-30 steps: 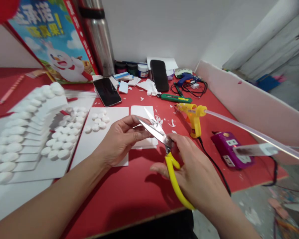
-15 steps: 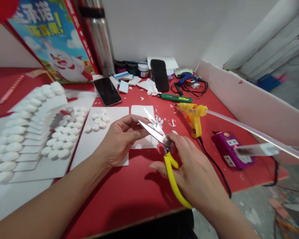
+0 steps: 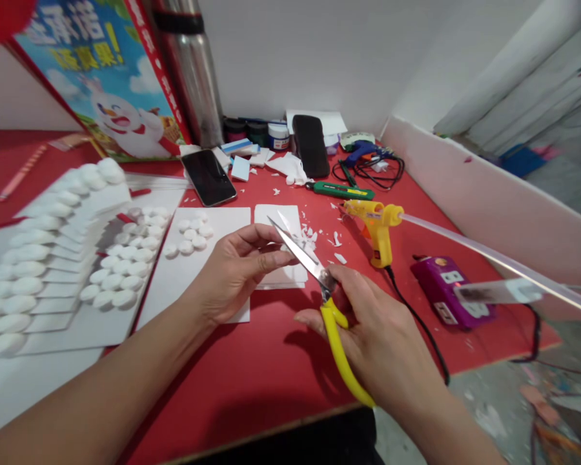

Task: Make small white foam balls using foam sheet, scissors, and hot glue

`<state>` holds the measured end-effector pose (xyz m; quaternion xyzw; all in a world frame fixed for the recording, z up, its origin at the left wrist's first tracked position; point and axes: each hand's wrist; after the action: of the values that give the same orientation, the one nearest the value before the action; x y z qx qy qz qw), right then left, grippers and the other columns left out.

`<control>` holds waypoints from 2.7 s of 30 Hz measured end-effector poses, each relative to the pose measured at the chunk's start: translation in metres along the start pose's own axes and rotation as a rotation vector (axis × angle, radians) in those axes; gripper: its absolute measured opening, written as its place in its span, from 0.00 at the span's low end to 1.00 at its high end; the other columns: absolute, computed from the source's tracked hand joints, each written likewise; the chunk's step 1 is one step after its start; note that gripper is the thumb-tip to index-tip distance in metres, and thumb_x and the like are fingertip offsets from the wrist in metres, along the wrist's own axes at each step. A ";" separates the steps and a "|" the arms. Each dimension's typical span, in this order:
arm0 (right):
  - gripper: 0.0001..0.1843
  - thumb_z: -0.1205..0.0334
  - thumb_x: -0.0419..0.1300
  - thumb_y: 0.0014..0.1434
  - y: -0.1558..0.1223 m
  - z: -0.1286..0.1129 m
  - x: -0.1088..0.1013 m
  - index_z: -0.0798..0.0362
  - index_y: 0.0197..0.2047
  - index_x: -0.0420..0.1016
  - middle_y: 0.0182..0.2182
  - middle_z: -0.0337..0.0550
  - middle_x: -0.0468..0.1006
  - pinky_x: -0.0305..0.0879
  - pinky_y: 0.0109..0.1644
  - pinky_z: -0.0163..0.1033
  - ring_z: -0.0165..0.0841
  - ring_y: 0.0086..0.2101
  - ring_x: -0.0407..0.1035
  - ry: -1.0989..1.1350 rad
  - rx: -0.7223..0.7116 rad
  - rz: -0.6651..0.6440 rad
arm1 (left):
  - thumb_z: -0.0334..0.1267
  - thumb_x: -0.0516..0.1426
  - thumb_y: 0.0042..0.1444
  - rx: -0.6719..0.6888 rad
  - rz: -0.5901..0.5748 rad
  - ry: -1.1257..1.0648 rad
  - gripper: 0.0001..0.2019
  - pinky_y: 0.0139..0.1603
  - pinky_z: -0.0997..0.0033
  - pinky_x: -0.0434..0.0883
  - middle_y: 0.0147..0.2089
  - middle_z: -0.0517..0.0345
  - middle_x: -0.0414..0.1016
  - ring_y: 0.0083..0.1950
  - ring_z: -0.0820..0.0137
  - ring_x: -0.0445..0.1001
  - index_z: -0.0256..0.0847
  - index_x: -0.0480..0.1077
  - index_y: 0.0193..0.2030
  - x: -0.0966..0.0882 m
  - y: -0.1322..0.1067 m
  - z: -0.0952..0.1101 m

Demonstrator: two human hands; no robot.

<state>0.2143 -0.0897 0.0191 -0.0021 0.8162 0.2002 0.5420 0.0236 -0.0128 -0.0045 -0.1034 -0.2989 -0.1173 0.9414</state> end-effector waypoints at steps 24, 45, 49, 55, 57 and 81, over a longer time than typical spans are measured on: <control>0.15 0.54 0.58 0.69 0.060 -0.006 -0.026 0.55 0.39 0.81 0.30 0.53 0.84 0.58 0.28 0.42 0.46 0.29 0.79 -0.317 0.147 -0.257 | 0.33 0.74 0.49 0.207 0.017 0.283 0.14 0.49 0.71 0.75 0.44 0.54 0.83 0.45 0.68 0.80 0.40 0.82 0.43 -0.014 0.005 0.008; 0.08 0.65 0.63 0.63 0.079 0.003 0.029 0.55 0.42 0.85 0.36 0.43 0.81 0.73 0.30 0.33 0.28 0.29 0.76 0.937 0.116 -0.098 | 0.37 0.73 0.51 0.301 0.133 0.548 0.09 0.41 0.72 0.71 0.37 0.57 0.81 0.37 0.70 0.75 0.42 0.83 0.39 -0.016 0.006 0.012; 0.08 0.63 0.66 0.61 0.083 0.004 0.026 0.57 0.43 0.83 0.29 0.39 0.80 0.70 0.27 0.32 0.26 0.25 0.74 1.082 0.211 -0.157 | 0.35 0.73 0.51 0.140 0.114 0.248 0.09 0.42 0.73 0.74 0.36 0.58 0.81 0.36 0.72 0.77 0.41 0.82 0.38 -0.017 0.009 0.006; 0.10 0.59 0.68 0.59 0.087 0.009 0.028 0.57 0.39 0.82 0.28 0.39 0.81 0.68 0.24 0.31 0.26 0.22 0.72 1.110 0.281 -0.181 | 0.34 0.73 0.50 0.044 0.082 0.142 0.09 0.45 0.74 0.76 0.37 0.56 0.83 0.36 0.74 0.79 0.39 0.84 0.39 -0.016 0.011 0.005; 0.09 0.59 0.68 0.59 0.086 0.011 0.030 0.56 0.39 0.82 0.30 0.41 0.83 0.69 0.26 0.32 0.27 0.24 0.73 1.024 0.236 -0.132 | 0.34 0.74 0.50 0.052 0.085 0.187 0.11 0.45 0.74 0.76 0.37 0.56 0.84 0.37 0.74 0.79 0.40 0.84 0.41 -0.016 0.011 0.007; 0.07 0.66 0.62 0.63 0.082 0.015 0.038 0.55 0.31 0.77 0.25 0.37 0.77 0.60 0.33 0.33 0.26 0.26 0.67 0.531 -0.062 0.062 | 0.33 0.71 0.53 -0.139 0.016 0.156 0.07 0.44 0.76 0.74 0.35 0.57 0.81 0.36 0.75 0.77 0.39 0.84 0.40 -0.018 0.008 0.010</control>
<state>0.1934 -0.0015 0.0069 -0.0464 0.9230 0.2339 0.3021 0.0061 0.0007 -0.0087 -0.1615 -0.2149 -0.1381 0.9532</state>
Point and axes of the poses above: each hand's wrist, its own y-axis towards the middle knuckle, its own x-axis out of the palm, z = x × y
